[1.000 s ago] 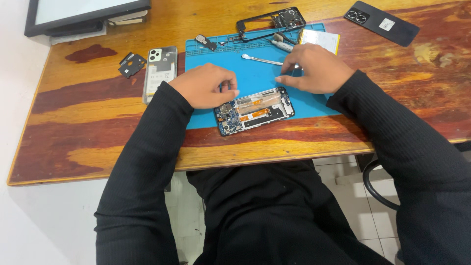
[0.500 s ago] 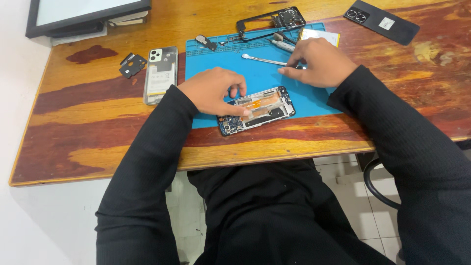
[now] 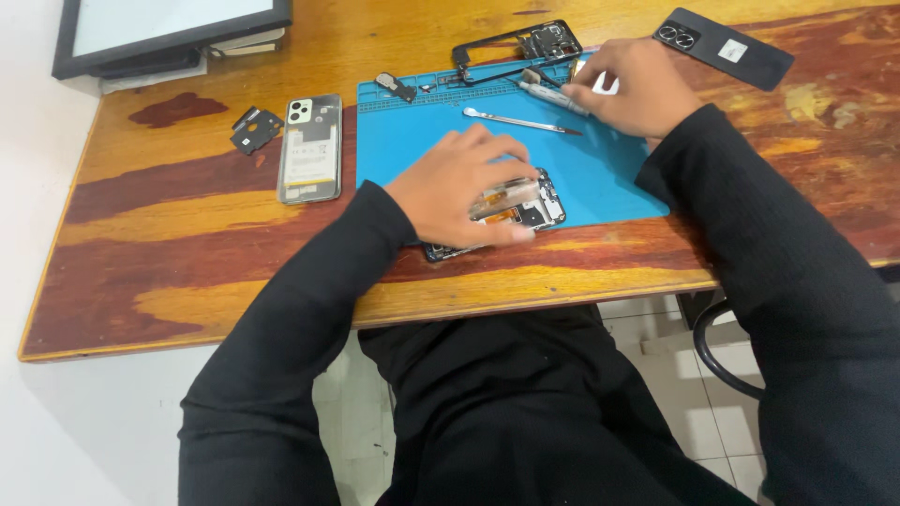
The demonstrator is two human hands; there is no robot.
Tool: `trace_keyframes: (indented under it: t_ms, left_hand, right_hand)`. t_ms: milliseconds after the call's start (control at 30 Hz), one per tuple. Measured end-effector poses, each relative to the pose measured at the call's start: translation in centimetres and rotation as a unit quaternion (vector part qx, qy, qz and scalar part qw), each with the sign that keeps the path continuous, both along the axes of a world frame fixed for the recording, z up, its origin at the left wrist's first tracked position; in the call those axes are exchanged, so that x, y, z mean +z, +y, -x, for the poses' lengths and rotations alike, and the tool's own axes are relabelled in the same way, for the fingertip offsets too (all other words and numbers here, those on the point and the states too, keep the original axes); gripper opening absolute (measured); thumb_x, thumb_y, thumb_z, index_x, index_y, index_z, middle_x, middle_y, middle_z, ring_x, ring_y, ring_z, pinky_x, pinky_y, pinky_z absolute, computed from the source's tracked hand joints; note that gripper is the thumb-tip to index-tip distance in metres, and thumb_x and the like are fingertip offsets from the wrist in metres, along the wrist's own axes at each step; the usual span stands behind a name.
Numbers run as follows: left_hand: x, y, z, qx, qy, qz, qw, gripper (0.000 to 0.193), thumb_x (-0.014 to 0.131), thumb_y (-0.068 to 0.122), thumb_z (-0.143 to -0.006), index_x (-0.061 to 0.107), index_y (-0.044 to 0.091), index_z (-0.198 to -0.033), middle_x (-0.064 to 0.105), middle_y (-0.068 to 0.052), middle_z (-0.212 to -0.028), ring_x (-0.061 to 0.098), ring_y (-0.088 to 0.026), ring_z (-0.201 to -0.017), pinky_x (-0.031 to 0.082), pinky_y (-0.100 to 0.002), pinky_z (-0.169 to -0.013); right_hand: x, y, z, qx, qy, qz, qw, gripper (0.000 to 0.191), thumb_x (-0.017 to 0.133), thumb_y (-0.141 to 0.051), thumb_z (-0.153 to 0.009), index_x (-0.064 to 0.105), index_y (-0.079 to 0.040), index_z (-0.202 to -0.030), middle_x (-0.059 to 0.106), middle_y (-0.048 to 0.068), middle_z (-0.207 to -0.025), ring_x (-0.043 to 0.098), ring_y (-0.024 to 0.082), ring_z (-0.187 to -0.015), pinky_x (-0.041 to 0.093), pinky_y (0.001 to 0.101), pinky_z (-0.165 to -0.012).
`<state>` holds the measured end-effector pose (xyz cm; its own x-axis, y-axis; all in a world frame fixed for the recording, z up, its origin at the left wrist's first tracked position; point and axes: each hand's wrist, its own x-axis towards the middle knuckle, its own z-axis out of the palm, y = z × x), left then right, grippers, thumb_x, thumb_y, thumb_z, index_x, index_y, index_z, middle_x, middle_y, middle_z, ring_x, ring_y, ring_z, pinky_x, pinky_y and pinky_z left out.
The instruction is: The person disassembles a smartphone, removes the battery, and cleans internal components with a cotton swab. They then reassemble the phone by placing the battery back and securing the internal frame.
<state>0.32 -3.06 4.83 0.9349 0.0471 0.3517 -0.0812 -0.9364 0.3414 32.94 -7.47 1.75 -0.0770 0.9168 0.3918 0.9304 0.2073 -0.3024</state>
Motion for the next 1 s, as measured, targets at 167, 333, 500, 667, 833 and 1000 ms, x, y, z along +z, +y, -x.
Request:
trace_keyframes:
  t_ms: [167, 333, 500, 667, 833, 1000]
  left_hand:
    - [-0.1, -1.4, -0.6, -0.004, -0.017, -0.092, 0.996, 0.080, 0.068, 0.073, -0.086, 0.068, 0.004, -0.125, 0.063, -0.010, -0.134, 0.049, -0.033, -0.122, 0.040, -0.044, -0.097]
    - [0.0, -1.3, -0.8, -0.013, -0.011, -0.107, 0.994, 0.083, 0.068, 0.075, -0.085, 0.068, 0.002, -0.125, 0.064, -0.008, -0.132, 0.049, -0.033, -0.120, 0.041, -0.042, -0.096]
    - [0.3, -1.4, -0.6, -0.021, -0.028, -0.112, 0.993, 0.083, 0.072, 0.071, -0.086, 0.067, 0.000, -0.129, 0.064, -0.009, -0.131, 0.050, -0.031, -0.117, 0.040, -0.041, -0.096]
    - [0.5, -1.4, -0.6, -0.018, -0.017, -0.111, 0.993, 0.081, 0.074, 0.069, -0.085, 0.065, 0.000, -0.128, 0.064, -0.009, -0.129, 0.051, -0.031, -0.117, 0.041, -0.042, -0.098]
    - [0.2, -1.7, -0.9, -0.009, 0.001, -0.059, 0.998, 0.082, 0.074, 0.068, -0.084, 0.064, 0.000, -0.128, 0.061, -0.010, -0.130, 0.050, -0.032, -0.116, 0.041, -0.043, -0.101]
    - [-0.1, -1.6, -0.9, -0.007, 0.004, -0.064, 0.998, 0.082, 0.074, 0.068, -0.084, 0.063, 0.001, -0.130, 0.060, -0.012, -0.130, 0.049, -0.032, -0.113, 0.042, -0.043, -0.100]
  right_hand:
    - [-0.2, 0.0, 0.7, 0.056, 0.007, -0.016, 0.998, 0.022, 0.079, -0.024, -0.098, 0.078, -0.002, -0.099, 0.072, 0.014, -0.092, 0.068, 0.025, -0.082, 0.053, 0.0380, -0.073]
    - [-0.2, 0.2, -0.1, 0.029, -0.002, -0.023, 0.999, 0.023, 0.080, -0.025, -0.096, 0.078, -0.002, -0.097, 0.072, 0.015, -0.090, 0.068, 0.026, -0.081, 0.053, 0.0391, -0.074]
    - [-0.2, 0.4, -0.3, 0.016, -0.013, -0.032, 0.999, 0.025, 0.080, -0.028, -0.097, 0.079, -0.003, -0.094, 0.072, 0.015, -0.089, 0.067, 0.026, -0.078, 0.053, 0.0403, -0.068]
    - [0.5, 0.2, -0.2, 0.000, 0.010, -0.012, 1.000, 0.028, 0.079, -0.031, -0.099, 0.079, -0.003, -0.097, 0.072, 0.015, -0.086, 0.067, 0.026, -0.074, 0.053, 0.0402, -0.068]
    - [0.7, -0.3, -0.4, -0.037, 0.013, -0.014, 0.999, 0.028, 0.077, -0.029, -0.101, 0.080, -0.001, -0.100, 0.072, 0.017, -0.084, 0.068, 0.026, -0.076, 0.054, 0.0408, -0.068]
    - [0.7, -0.2, -1.1, -0.043, 0.025, -0.014, 0.999, 0.035, 0.074, -0.031, -0.106, 0.077, 0.004, -0.106, 0.073, 0.019, -0.091, 0.070, 0.026, -0.076, 0.056, 0.0387, -0.063]
